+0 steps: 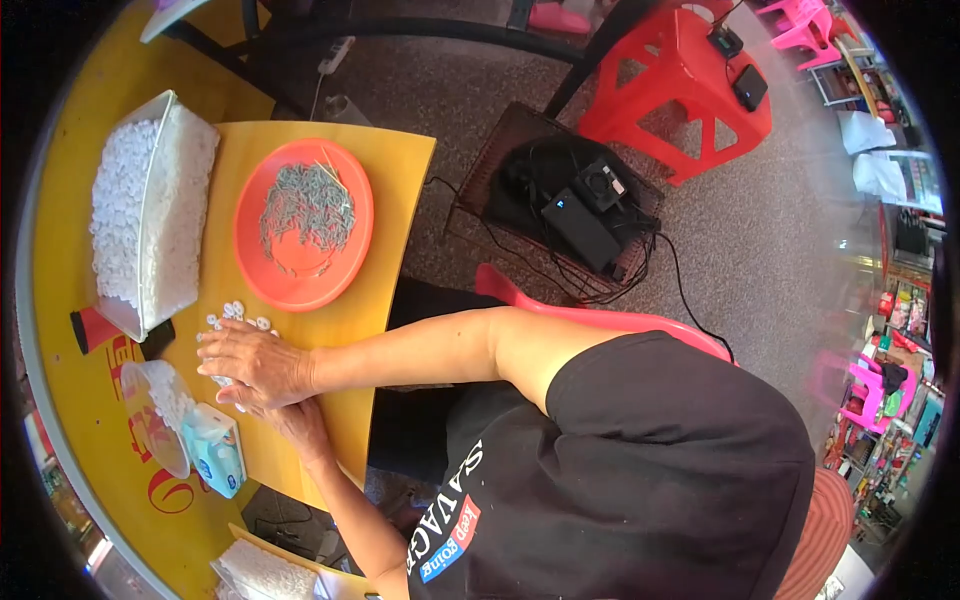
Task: Assembling small white plastic components by inserting metal pins into them.
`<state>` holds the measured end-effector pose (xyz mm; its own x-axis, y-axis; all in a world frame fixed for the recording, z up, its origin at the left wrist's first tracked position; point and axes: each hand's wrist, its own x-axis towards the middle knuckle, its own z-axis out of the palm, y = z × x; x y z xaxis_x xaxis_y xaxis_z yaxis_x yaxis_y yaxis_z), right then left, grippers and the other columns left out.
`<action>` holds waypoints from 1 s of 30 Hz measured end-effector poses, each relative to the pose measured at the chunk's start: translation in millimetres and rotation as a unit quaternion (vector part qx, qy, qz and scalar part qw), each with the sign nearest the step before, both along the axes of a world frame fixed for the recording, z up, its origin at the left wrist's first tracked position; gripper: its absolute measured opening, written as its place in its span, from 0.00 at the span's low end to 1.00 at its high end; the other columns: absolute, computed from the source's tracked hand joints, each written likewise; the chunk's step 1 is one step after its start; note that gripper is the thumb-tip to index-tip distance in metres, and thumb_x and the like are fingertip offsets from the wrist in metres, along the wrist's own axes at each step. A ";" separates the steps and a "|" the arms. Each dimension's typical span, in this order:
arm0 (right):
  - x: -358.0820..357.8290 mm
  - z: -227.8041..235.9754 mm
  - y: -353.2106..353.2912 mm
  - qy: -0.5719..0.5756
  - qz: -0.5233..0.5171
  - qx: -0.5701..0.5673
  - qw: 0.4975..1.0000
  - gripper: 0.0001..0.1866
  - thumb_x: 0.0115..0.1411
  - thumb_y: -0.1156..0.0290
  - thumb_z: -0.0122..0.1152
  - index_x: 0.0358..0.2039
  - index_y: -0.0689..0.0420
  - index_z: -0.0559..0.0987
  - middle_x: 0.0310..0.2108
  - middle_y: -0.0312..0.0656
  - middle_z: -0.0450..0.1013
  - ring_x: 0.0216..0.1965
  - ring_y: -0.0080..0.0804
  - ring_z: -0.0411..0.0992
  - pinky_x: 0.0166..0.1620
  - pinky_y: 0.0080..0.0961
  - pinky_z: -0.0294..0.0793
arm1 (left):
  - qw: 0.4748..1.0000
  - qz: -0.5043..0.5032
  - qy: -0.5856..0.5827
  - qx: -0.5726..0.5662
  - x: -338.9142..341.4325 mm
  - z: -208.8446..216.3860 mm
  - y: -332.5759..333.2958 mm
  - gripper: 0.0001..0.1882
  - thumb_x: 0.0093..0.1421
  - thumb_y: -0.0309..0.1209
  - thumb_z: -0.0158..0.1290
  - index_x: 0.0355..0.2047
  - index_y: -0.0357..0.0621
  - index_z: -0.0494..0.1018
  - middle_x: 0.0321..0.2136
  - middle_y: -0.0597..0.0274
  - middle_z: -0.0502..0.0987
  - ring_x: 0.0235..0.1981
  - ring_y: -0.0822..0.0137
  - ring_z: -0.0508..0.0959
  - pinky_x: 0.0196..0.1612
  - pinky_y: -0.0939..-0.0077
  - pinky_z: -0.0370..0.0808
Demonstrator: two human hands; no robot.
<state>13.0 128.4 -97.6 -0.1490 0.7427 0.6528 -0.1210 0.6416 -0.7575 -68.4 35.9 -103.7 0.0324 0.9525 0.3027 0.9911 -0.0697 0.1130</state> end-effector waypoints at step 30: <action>-4.1 27.7 -18.0 0.169 -0.029 -0.072 0.983 0.23 0.56 0.46 0.59 0.39 0.54 0.81 0.49 0.47 0.74 0.58 0.49 0.65 0.66 0.54 0.52 | 0.953 0.001 -0.025 -0.302 -86.1 -32.8 -61.5 0.27 0.69 0.39 0.43 0.65 0.47 0.53 0.65 0.60 0.57 0.66 0.65 0.56 0.65 0.68 0.56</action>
<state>8.8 110.4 -69.9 0.1030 0.8322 0.5447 -0.3480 0.5432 -0.7641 -154.5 -25.6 -136.5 0.0300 0.9538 -0.2991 0.9837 0.0249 0.1780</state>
